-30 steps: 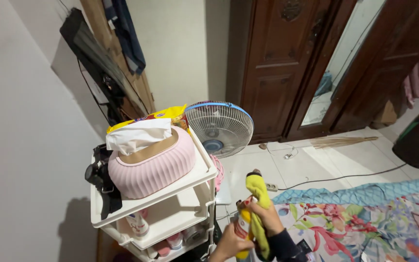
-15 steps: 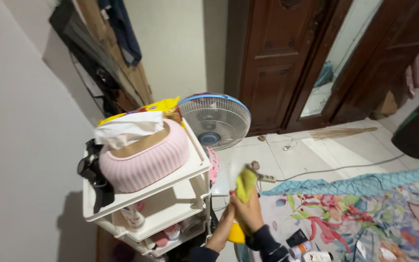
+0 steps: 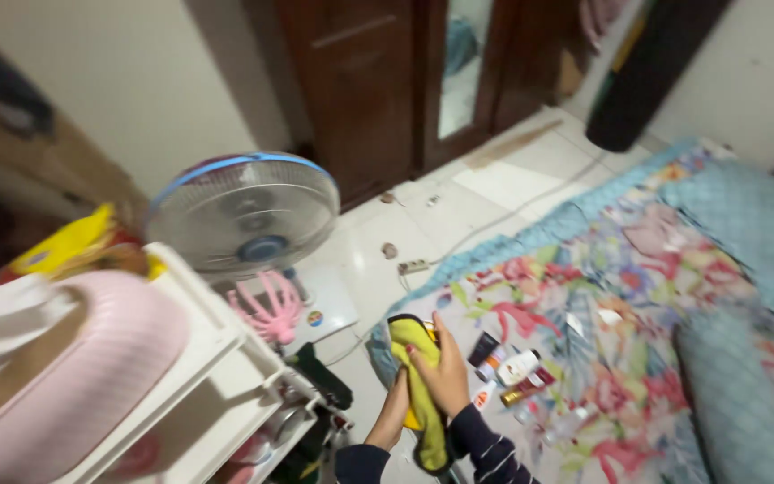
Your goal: The recorder wipes down various household items including a lotion tube, a tissue box, a snack package, and a clock using a cloth.
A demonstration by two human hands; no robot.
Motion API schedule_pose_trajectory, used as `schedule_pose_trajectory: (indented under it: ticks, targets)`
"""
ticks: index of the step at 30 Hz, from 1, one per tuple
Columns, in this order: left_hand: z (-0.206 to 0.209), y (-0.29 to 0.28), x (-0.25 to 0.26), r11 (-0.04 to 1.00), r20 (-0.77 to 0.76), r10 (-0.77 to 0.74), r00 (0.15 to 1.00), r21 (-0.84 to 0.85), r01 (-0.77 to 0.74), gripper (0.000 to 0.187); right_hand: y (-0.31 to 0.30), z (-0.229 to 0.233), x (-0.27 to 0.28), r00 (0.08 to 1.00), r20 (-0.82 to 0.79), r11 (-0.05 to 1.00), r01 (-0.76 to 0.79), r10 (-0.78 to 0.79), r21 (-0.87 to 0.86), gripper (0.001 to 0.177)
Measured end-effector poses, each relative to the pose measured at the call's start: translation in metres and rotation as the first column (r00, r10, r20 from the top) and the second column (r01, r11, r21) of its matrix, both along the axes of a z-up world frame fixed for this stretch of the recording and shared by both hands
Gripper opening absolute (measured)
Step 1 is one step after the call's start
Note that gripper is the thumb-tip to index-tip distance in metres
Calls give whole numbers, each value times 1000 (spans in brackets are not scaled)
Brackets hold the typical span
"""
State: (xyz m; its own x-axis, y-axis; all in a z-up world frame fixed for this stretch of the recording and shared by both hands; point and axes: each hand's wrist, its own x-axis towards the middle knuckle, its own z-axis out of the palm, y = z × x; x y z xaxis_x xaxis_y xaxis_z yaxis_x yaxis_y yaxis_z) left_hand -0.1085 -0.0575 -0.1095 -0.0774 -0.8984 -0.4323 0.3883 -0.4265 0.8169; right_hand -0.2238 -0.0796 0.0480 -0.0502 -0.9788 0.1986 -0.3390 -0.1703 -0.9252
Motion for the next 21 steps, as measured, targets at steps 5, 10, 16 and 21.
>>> schedule_pose_trajectory:
  ticks: [5,10,16,21]
  targets:
    - [-24,-2,-55,977,86,-196,977,-72,202,50,-25,-99,-104,997,43,969,57,-70,242,44]
    - [-129,-11,-122,948,291,-237,927,-142,286,36,-4,-156,-166,961,-173,919,258,-214,298,40]
    - [-210,-6,-192,913,282,-384,879,-22,406,42,20,-213,-196,891,-369,918,349,-263,187,28]
    - [-240,4,-215,896,345,-444,827,172,410,52,20,-251,-223,887,-442,935,264,-137,238,32]
